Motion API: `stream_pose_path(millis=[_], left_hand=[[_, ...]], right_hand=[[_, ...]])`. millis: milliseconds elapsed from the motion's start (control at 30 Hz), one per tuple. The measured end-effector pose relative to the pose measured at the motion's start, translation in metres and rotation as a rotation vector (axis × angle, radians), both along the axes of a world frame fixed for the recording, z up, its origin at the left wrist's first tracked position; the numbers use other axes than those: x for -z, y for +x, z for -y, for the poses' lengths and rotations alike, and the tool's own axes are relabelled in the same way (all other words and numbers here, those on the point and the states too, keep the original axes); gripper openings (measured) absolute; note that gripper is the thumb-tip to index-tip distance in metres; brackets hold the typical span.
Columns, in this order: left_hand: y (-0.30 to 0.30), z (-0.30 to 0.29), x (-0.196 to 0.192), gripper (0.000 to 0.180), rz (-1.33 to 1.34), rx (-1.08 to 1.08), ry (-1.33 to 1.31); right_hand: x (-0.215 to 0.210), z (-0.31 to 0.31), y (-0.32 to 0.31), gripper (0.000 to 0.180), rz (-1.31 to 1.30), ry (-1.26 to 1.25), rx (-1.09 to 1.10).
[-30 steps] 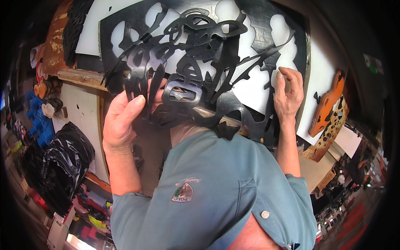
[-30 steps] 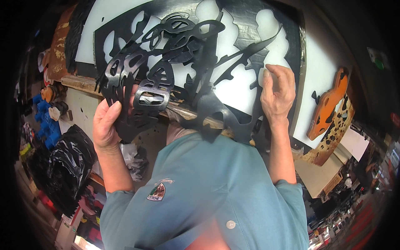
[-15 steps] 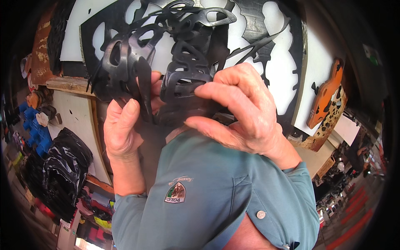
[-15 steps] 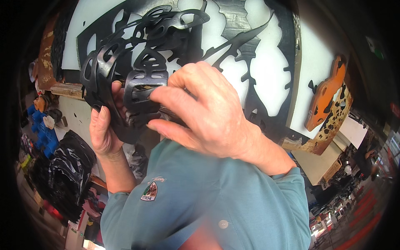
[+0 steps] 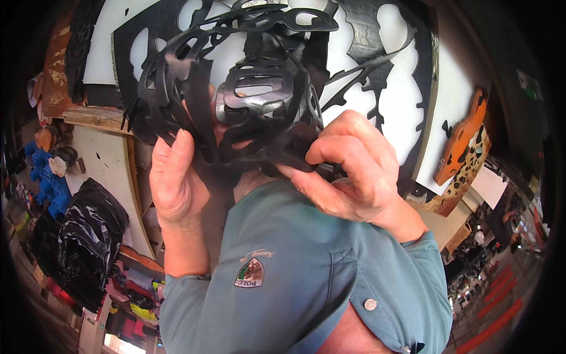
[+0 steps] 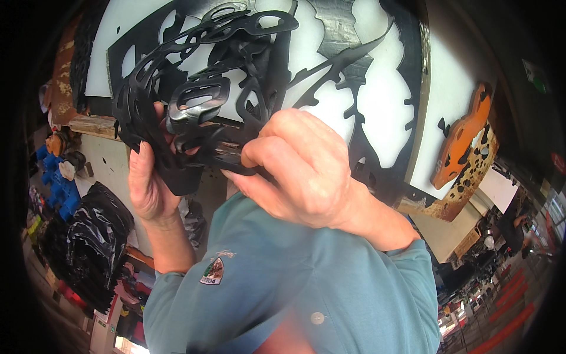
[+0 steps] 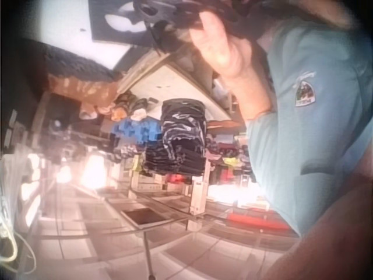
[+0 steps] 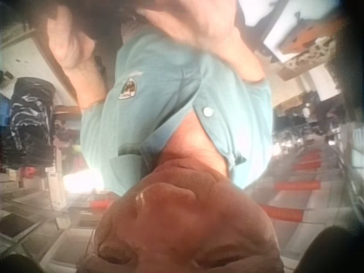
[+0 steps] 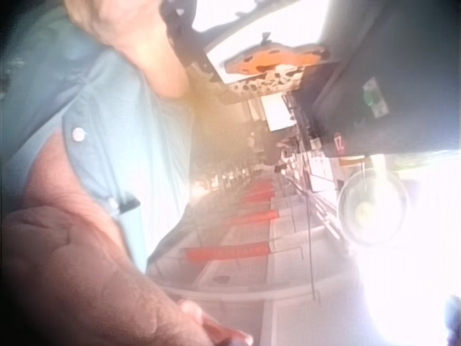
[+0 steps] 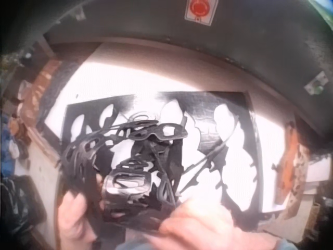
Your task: The person removes cut-out pieces from a black stencil sheet on a workbench, using an orange plastic scraper to lift and separate the pieces. They gather the removed pieces and place them into a black bag, then retrieve a new black sheet and repeat the process.
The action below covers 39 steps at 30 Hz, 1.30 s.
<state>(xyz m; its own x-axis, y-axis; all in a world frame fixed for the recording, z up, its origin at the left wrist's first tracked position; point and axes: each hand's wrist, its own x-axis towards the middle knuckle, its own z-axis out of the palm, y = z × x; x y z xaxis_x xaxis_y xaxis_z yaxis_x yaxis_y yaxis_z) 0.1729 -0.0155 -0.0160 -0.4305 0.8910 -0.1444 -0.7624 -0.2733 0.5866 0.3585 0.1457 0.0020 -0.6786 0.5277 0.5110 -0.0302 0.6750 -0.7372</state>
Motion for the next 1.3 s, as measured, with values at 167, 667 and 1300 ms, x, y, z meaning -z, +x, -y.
stream_pose_path(millis=[167, 667, 1300], left_hand=[[0.005, -0.003, -0.004, 0.052, -0.022, 0.038, 0.018], [0.015, 0.002, -0.007, 0.050, -0.181, 0.071, -0.169], [0.028, -0.008, -0.004, 0.051, 0.138, -0.012, -0.016]], right_hand=[[-0.007, -0.010, 0.005, 0.037, 0.073, -0.015, -0.122], [-0.016, -0.021, -0.022, 0.036, 0.158, 0.119, -0.142], [-0.023, -0.009, -0.029, 0.026, 0.118, -0.437, -0.032]])
